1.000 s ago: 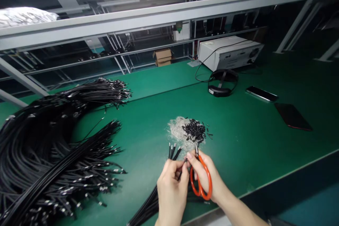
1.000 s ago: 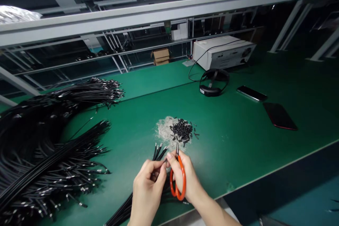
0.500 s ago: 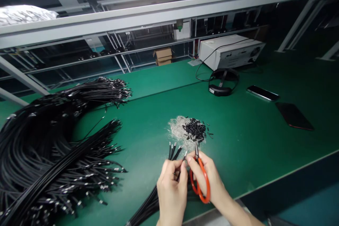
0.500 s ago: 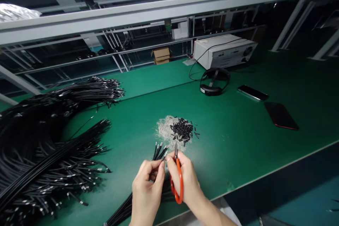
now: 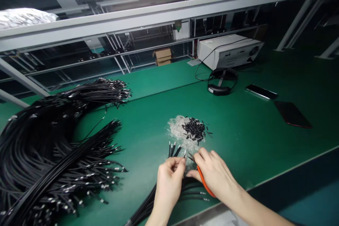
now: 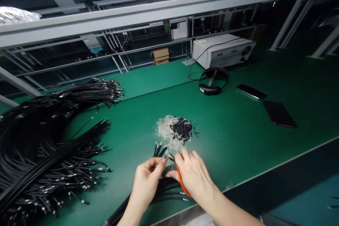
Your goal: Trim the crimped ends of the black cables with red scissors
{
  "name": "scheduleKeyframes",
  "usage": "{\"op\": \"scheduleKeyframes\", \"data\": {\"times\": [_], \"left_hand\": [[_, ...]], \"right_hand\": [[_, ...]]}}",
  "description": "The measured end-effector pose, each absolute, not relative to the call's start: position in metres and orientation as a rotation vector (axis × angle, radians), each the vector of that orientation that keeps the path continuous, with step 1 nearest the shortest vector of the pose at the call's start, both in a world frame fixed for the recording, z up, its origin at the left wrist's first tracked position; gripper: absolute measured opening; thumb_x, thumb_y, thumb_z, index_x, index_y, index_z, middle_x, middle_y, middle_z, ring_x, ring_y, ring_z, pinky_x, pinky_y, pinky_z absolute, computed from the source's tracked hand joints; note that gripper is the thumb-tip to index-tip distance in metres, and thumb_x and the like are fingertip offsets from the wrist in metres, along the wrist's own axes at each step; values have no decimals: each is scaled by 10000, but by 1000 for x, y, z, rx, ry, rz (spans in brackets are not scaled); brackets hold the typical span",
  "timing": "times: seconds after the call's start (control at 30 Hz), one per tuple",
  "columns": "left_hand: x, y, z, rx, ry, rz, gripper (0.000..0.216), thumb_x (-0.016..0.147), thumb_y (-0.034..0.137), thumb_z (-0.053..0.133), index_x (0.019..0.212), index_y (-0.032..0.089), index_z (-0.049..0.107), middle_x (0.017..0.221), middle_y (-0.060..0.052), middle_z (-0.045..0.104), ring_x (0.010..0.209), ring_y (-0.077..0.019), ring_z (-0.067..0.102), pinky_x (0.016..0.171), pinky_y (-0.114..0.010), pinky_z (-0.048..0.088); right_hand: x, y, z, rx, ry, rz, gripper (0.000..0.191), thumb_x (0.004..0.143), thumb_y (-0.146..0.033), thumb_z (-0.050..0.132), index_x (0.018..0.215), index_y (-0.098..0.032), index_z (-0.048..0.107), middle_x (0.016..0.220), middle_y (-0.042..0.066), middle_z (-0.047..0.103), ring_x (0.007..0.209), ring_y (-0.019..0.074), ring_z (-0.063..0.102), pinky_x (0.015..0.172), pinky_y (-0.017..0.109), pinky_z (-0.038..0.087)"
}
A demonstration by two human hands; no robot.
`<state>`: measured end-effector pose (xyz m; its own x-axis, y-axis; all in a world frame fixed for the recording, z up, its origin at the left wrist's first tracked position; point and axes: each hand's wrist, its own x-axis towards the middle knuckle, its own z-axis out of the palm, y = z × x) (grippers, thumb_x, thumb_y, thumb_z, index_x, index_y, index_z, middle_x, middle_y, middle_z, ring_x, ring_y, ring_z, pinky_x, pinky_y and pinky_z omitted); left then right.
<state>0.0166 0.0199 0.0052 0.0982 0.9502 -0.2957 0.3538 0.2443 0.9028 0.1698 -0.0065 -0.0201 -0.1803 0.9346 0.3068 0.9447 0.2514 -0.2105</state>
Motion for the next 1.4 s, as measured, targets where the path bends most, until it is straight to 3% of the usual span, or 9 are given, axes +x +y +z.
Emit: {"op": "scheduleKeyframes", "data": {"times": [0.1, 0.37, 0.7, 0.83, 1.0, 1.17, 1.4], "left_hand": [[18, 23, 2, 1234, 1430, 682, 387, 753, 447, 580, 853, 85, 675, 637, -15, 588, 525, -42, 426, 504, -149, 341], [20, 25, -4, 1230, 1399, 666, 348, 731, 414, 594, 797, 80, 665, 594, 3, 549, 510, -34, 398, 493, -142, 329], [20, 33, -13, 1312, 1380, 656, 388, 737, 464, 589, 767, 82, 644, 586, 13, 510, 533, -41, 367, 506, -152, 285], [19, 35, -18, 1342, 1384, 634, 394, 739, 472, 591, 784, 86, 659, 599, 10, 528, 549, -44, 382, 518, -152, 285], [19, 33, -17, 1318, 1359, 599, 423, 742, 488, 589, 828, 82, 670, 620, 2, 553, 546, -41, 387, 515, -150, 288], [17, 28, -2, 1197, 1335, 624, 435, 701, 476, 653, 898, 88, 659, 643, 8, 551, 537, -24, 384, 504, -133, 296], [11, 22, 13, 1144, 1246, 535, 421, 715, 500, 632, 807, 92, 674, 668, -19, 578, 574, -47, 477, 535, -141, 393]], "right_hand": [[166, -6, -23, -1758, -2198, -60, 379, 673, -480, 748, 835, -189, 566, 823, 45, 555, 712, 224, 551, 667, 343, 404], [162, -3, -27, -1815, -2206, -80, 98, 838, -256, 629, 819, -196, 554, 770, 23, 576, 689, 194, 562, 701, 341, 354], [162, 0, -28, -1842, -2258, -55, 81, 878, -197, 544, 810, -185, 587, 727, 57, 631, 659, 224, 610, 741, 369, 374], [163, -1, -27, -1882, -2231, 113, 154, 902, -160, 478, 806, -184, 597, 720, 58, 667, 663, 220, 646, 733, 340, 386], [180, 7, -22, -1926, -2155, 391, 239, 939, -322, 442, 787, -201, 580, 697, 48, 684, 605, 215, 654, 525, 274, 324], [187, 13, -13, -1800, -1782, 665, 235, 931, -340, 425, 843, -191, 585, 793, 64, 682, 685, 205, 641, 595, 272, 376], [175, 4, -2, -1443, -1423, 1140, 275, 899, -400, 455, 773, -187, 572, 595, -37, 501, 532, 110, 448, 523, 216, 344]]}}
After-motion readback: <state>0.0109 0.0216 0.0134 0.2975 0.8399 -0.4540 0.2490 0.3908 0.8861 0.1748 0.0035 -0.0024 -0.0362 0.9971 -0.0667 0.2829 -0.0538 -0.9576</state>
